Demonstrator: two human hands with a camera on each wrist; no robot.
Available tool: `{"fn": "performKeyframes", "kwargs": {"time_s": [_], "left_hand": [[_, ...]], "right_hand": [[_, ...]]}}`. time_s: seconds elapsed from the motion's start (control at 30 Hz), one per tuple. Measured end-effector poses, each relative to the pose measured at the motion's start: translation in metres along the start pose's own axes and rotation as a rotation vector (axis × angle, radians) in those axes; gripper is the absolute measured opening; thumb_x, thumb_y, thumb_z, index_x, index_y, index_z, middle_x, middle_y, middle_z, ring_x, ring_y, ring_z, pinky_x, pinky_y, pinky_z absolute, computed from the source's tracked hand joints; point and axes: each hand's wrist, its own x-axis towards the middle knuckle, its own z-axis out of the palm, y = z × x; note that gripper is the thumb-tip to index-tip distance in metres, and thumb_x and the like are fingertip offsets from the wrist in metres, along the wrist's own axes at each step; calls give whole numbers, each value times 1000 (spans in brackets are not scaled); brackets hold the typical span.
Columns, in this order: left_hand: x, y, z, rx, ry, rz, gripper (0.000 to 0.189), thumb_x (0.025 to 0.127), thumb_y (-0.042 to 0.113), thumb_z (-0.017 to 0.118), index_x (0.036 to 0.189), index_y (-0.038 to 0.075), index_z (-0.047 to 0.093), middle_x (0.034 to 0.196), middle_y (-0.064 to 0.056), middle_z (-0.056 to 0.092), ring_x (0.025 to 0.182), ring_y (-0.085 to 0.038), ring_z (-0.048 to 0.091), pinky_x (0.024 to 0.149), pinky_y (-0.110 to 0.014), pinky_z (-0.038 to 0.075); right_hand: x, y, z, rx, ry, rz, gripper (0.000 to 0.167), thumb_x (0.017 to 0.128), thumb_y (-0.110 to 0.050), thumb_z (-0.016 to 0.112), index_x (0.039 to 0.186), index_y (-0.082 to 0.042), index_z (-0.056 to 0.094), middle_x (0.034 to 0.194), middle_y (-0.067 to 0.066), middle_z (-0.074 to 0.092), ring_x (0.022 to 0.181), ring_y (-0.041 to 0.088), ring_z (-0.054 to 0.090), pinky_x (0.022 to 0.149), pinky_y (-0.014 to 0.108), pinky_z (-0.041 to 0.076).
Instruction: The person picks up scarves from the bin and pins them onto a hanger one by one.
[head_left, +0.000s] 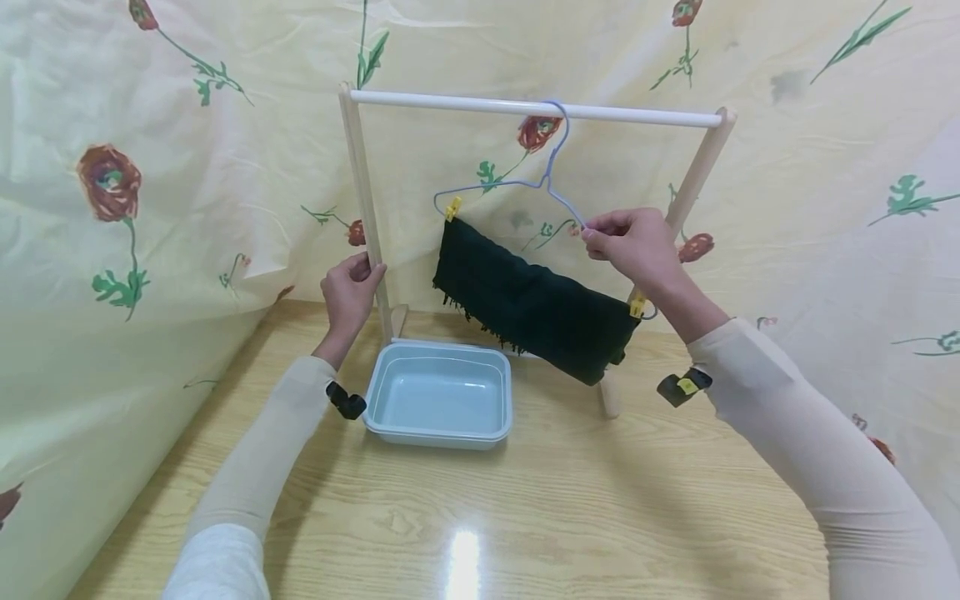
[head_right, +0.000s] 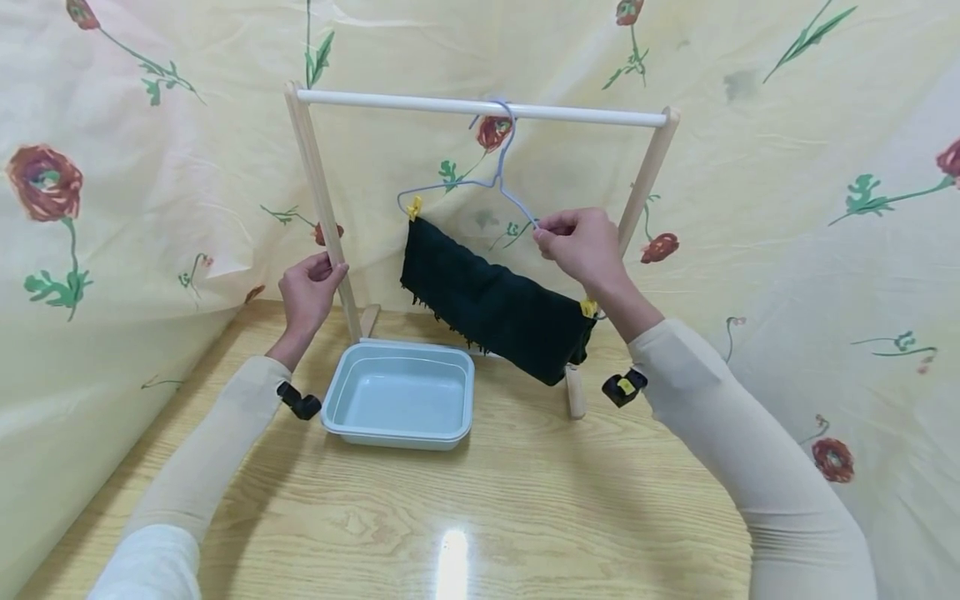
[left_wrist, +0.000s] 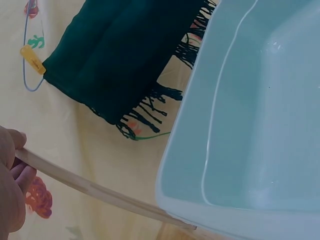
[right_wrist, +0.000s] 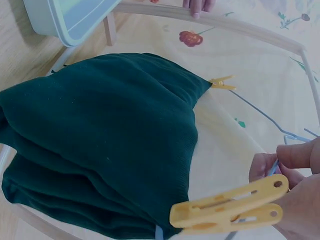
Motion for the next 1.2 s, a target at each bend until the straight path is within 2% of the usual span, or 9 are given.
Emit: {"fn": "performKeyframes", "kwargs": {"time_s": [0.23,0.47,0.57,0.67,0.73,0.8,0.87,1.03,1.2], "left_hand": [[0,0,0,7,-6,3,31,94,14,75,120,-3,72,112,-22,74,104,-29,74,85,-39,60],[-1,1,-4,-11,-41,-6,34,92,13,77,121,-3,71,115,-22,73,107,-29,73,86,-36,60],[-4,4,-9,6,-92,-23,44,91,16,79,128,-4,66,124,-23,69,116,-31,69,91,-37,58],[-10,8,-19,78,-147,-19,60,90,25,81,137,-5,58,136,-25,62,126,-35,62,99,-42,54],[-14,12,-26,140,-176,-3,70,90,32,80,142,-5,53,143,-25,56,130,-38,58,103,-45,51],[-18,16,-32,186,-189,28,75,90,38,79,144,-5,50,146,-25,53,131,-41,56,105,-49,50],[-22,21,-38,233,-188,76,76,90,41,77,145,-5,50,145,-26,54,130,-43,57,104,-53,50],[-33,35,-52,353,-168,225,72,92,40,74,143,-5,52,139,-27,59,125,-45,59,102,-58,50],[-49,48,-62,443,-205,370,72,90,38,74,143,-6,53,144,-24,56,131,-44,55,103,-59,48]], "right_hand": [[-2,-1,-2,-35,-30,-13,37,101,-29,67,127,-3,70,116,16,72,89,16,69,91,29,56],[-5,-1,-9,-85,-18,-34,43,101,-34,65,133,-6,67,125,20,69,107,31,66,99,49,48],[-10,0,-15,-79,23,-39,45,100,-37,66,135,-8,66,125,16,70,108,28,67,103,53,44],[-19,3,-22,-50,76,-57,46,99,-38,67,134,-8,67,116,6,73,98,16,70,102,41,49],[-26,6,-26,-22,106,-81,46,98,-37,68,133,-7,68,108,-3,74,91,7,69,92,27,55],[-35,9,-29,12,129,-106,45,98,-35,70,131,-5,69,101,-11,73,87,3,68,81,17,55],[-45,11,-31,25,151,-127,44,97,-35,70,130,-5,69,97,-17,71,88,2,66,77,13,51],[-70,19,-32,8,200,-162,43,98,-37,69,128,-7,71,97,-21,70,98,6,61,80,19,47],[-93,31,-26,11,242,-236,35,97,-28,71,123,-4,73,98,-22,70,96,0,64,84,8,49]]}}
